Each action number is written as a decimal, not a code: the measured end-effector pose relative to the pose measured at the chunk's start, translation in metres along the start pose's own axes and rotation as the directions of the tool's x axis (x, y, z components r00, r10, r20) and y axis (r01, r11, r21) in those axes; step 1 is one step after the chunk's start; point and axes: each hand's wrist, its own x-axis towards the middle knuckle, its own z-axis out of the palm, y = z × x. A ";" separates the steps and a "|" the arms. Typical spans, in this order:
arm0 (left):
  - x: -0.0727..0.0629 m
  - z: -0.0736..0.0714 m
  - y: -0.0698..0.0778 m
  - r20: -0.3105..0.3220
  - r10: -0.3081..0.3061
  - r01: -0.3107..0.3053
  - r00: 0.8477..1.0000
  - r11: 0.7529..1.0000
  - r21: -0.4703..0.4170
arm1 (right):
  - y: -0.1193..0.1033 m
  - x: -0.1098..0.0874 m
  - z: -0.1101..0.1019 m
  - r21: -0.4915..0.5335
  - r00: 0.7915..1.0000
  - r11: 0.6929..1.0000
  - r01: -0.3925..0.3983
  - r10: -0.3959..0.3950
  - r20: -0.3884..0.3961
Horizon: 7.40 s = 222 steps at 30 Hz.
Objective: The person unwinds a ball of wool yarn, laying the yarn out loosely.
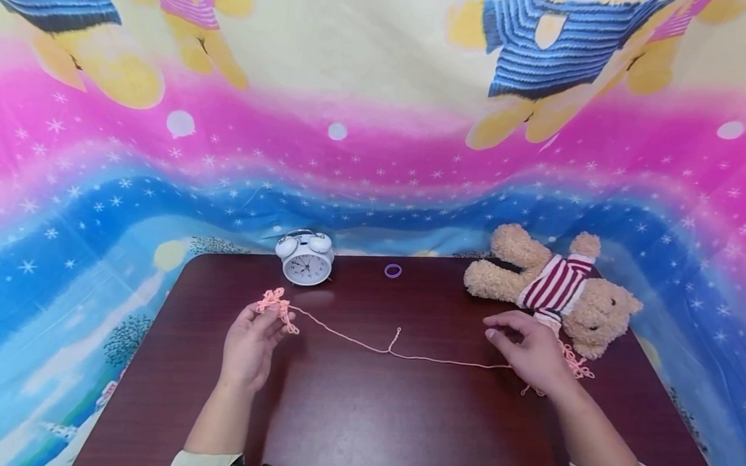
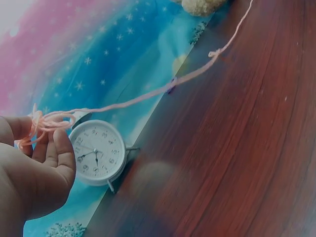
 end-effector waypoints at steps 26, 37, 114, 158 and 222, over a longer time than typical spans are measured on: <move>-0.008 0.056 -0.022 0.184 -0.026 0.027 0.983 1.000 -0.002 | -0.072 0.021 0.090 0.276 0.980 0.952 0.131 -0.167 0.111; -0.022 0.081 -0.034 0.305 -0.094 0.092 0.948 0.996 0.021 | -0.097 0.025 0.116 0.304 0.973 0.945 0.123 -0.176 0.152; -0.014 0.004 -0.024 0.161 -0.061 0.037 0.985 0.988 0.148 | 0.002 -0.007 -0.007 -0.015 0.999 0.999 -0.043 0.042 -0.006; -0.011 -0.079 0.013 0.084 0.011 -0.025 0.996 0.986 0.163 | 0.093 -0.052 -0.113 -0.184 0.941 0.928 -0.325 0.298 -0.159; -0.003 -0.066 0.011 0.023 0.052 -0.051 0.998 0.996 -0.067 | 0.092 -0.056 -0.099 -0.250 0.987 0.955 -0.160 0.157 -0.032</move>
